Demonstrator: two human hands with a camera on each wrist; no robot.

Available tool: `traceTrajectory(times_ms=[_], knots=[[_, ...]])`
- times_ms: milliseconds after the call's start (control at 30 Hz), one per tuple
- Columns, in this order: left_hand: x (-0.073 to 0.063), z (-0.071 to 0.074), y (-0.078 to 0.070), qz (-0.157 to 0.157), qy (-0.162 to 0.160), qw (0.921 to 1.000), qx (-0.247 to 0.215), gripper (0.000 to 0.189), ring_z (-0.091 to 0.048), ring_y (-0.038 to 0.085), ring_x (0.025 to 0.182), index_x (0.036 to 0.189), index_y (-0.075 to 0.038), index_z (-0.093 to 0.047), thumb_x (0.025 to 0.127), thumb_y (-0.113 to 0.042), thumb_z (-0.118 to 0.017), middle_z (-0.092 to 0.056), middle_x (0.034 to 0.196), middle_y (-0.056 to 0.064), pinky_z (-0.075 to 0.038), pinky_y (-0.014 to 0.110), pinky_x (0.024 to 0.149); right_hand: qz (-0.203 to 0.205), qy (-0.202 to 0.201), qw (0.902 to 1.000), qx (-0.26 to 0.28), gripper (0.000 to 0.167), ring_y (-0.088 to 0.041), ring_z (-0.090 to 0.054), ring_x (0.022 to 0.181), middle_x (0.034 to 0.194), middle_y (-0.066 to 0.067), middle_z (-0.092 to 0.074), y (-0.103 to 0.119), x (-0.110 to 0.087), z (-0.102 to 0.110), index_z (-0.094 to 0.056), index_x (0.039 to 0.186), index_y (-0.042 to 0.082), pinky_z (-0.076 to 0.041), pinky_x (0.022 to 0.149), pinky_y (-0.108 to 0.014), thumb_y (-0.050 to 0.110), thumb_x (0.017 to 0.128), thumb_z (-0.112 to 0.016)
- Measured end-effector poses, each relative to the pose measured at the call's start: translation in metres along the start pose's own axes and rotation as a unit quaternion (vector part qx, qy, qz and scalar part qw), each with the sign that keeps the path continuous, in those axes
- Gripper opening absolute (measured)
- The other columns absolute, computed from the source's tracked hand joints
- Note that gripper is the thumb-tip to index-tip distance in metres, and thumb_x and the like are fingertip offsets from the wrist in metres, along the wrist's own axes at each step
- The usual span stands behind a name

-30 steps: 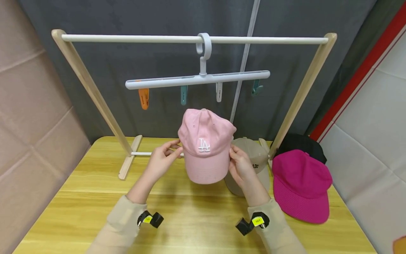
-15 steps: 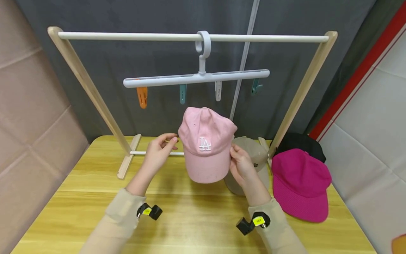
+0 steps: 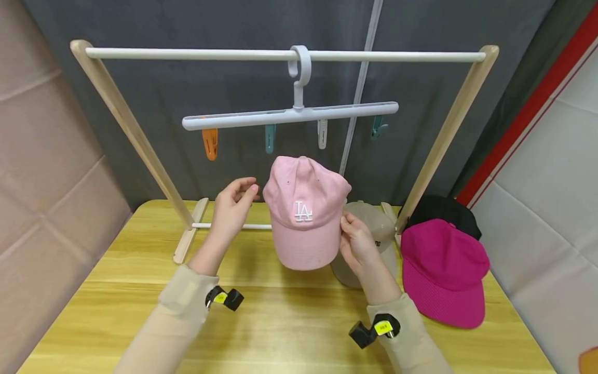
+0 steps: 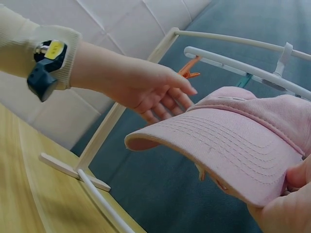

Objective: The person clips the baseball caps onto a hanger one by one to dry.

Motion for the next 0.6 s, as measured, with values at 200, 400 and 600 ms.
traceTrajectory(times_ms=[200, 400, 600], knots=[[0.012, -0.001, -0.01, -0.007, -0.011, 0.9997, -0.021, 0.034, -0.064, 0.022, 0.093, 0.122, 0.002, -0.06, 0.096, -0.019, -0.059, -0.064, 0.111, 0.015, -0.05, 0.023, 0.076, -0.002, 0.004, 1.0, 0.002, 0.041, -0.018, -0.034, 0.123, 0.14, -0.018, -0.028, 0.0, -0.001, 0.001, -0.02, 0.141, -0.016, -0.027, 0.105, -0.026, 0.0, 0.104, -0.02], [0.02, -0.005, -0.017, -0.006, -0.004, 0.9995, -0.031, 0.036, -0.062, 0.021, 0.101, 0.127, 0.002, -0.056, 0.097, -0.018, -0.059, -0.062, 0.115, 0.015, -0.051, 0.025, 0.077, -0.001, -0.006, 1.0, 0.002, 0.039, -0.017, -0.038, 0.118, 0.13, -0.013, -0.037, 0.0, -0.001, 0.003, -0.023, 0.139, -0.016, -0.031, 0.102, -0.025, 0.001, 0.104, -0.022], [0.028, -0.011, -0.023, -0.006, 0.015, 0.9983, -0.056, 0.043, -0.058, 0.024, 0.109, 0.134, 0.004, -0.048, 0.097, -0.016, -0.057, -0.058, 0.125, 0.019, -0.05, 0.028, 0.08, 0.0, -0.007, 1.0, 0.001, 0.035, -0.016, -0.04, 0.114, 0.119, -0.008, -0.041, 0.001, -0.003, 0.003, -0.027, 0.134, -0.016, -0.033, 0.098, -0.024, 0.001, 0.104, -0.022]])
Point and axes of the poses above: each hand's wrist, its own x-axis towards the middle knuckle, its own z-axis out of the back of the hand, y = z × x, the point moved 7 cm from there along x, towards the middle knuckle
